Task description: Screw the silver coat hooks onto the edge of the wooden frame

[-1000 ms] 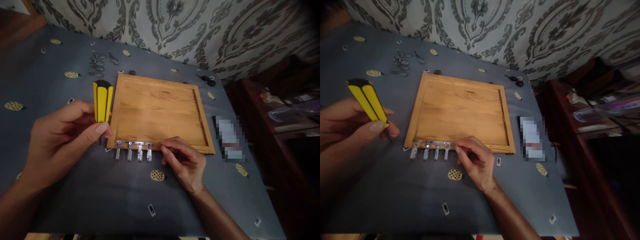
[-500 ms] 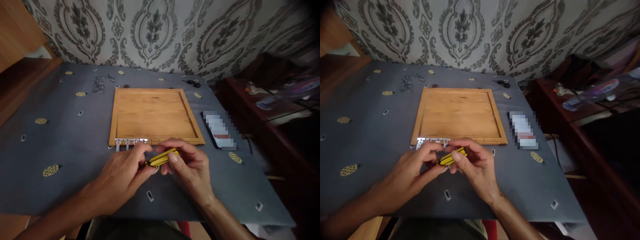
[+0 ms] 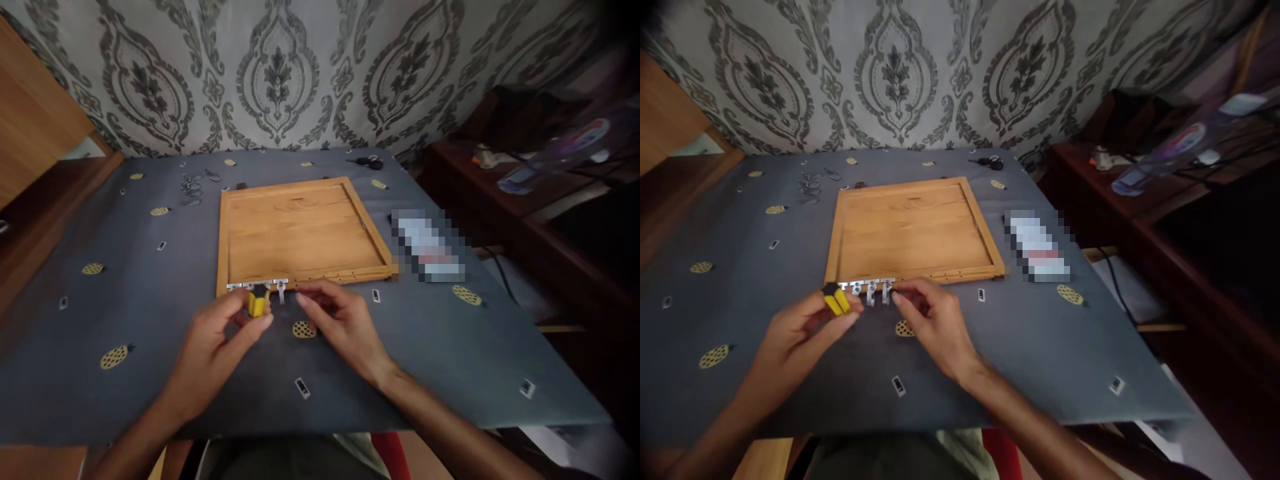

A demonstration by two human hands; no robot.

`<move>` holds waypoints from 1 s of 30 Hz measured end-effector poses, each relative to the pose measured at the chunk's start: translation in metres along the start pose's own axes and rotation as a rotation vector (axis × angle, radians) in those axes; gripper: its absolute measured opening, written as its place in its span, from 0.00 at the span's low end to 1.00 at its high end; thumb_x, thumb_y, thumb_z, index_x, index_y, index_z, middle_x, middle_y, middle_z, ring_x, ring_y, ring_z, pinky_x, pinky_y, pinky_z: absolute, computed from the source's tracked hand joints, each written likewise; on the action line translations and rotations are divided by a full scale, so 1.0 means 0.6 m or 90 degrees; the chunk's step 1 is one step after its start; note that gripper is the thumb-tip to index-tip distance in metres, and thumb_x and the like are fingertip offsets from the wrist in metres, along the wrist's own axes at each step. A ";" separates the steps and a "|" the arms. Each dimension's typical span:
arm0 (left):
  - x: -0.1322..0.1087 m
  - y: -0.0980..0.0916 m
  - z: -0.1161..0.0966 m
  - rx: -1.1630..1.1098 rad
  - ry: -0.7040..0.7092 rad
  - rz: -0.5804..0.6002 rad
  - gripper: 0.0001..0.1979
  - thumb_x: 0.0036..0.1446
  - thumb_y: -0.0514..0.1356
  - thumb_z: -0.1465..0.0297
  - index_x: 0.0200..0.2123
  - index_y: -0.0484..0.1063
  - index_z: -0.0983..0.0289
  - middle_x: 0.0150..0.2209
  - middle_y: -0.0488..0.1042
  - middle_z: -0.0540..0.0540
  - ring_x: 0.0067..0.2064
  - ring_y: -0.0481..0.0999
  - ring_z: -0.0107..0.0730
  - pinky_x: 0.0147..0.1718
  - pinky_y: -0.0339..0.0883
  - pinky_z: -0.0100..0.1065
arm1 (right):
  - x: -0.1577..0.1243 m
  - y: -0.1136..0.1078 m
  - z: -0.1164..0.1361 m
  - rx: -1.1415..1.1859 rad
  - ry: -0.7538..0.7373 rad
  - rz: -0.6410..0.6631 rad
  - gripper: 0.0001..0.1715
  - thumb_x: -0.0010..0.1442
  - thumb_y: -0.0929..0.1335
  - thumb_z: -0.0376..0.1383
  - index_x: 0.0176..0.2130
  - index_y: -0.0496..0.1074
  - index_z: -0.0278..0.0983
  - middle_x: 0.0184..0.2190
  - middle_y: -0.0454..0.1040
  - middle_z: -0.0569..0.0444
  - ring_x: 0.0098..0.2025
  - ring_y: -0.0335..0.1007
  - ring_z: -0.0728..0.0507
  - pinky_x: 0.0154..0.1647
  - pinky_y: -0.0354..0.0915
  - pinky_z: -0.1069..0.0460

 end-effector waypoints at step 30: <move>0.082 -0.008 -0.012 -0.034 0.049 -0.179 0.06 0.62 0.63 0.68 0.43 0.74 0.56 0.41 0.81 0.49 0.42 0.81 0.31 0.44 0.77 0.33 | 0.022 0.037 -0.036 -0.190 0.002 0.088 0.12 0.59 0.70 0.39 0.25 0.75 0.38 0.20 0.74 0.58 0.22 0.65 0.50 0.24 0.58 0.53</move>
Point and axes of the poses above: each hand's wrist, its own x-axis towards the middle knuckle, its own y-axis out of the palm, z = x × y, the point moved 3 cm from there along x, towards the middle knuckle
